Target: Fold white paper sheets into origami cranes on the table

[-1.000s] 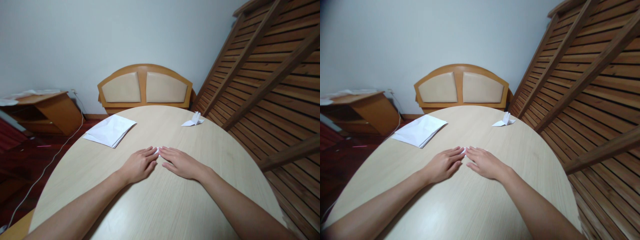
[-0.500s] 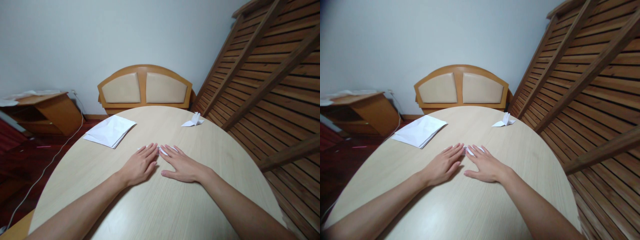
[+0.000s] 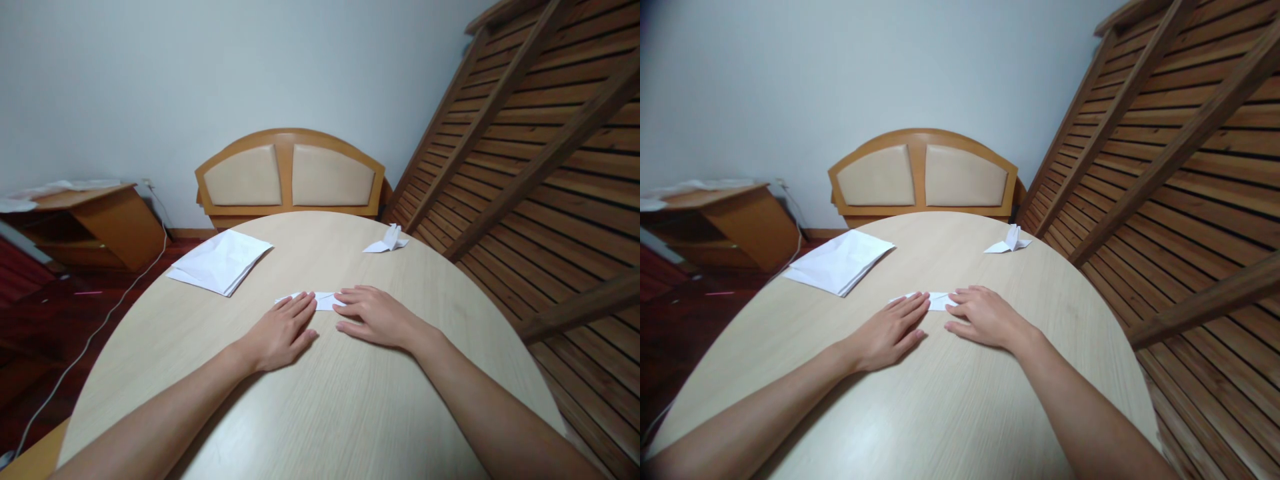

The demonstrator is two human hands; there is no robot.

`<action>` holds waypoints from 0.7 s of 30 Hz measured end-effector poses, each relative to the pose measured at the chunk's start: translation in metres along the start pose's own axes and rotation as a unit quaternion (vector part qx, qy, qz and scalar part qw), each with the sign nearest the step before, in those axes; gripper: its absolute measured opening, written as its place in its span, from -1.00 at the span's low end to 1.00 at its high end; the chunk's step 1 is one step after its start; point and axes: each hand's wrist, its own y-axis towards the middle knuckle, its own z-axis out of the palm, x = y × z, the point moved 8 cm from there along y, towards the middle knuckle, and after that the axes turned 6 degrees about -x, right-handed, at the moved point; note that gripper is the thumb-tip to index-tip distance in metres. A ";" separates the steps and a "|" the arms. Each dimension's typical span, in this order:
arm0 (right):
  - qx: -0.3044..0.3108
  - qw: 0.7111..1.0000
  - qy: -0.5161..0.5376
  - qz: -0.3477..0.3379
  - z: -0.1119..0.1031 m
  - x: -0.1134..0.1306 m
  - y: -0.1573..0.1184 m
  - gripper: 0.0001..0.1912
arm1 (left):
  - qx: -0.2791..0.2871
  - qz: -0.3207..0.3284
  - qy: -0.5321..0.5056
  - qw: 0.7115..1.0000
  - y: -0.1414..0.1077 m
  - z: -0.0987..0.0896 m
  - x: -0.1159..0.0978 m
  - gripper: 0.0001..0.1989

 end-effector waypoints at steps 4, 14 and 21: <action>-0.067 0.997 0.023 0.033 -0.007 -0.002 0.004 -0.84 | 0.005 0.011 -0.001 1.000 0.001 -0.002 -0.004 -0.42; -0.054 0.995 0.074 0.047 0.006 0.008 0.010 -0.85 | -0.008 0.066 -0.035 0.997 0.003 -0.009 -0.015 -0.47; -0.063 0.992 0.105 0.044 0.008 0.006 0.009 -0.94 | -0.044 0.056 -0.043 0.996 0.006 -0.017 -0.016 -0.62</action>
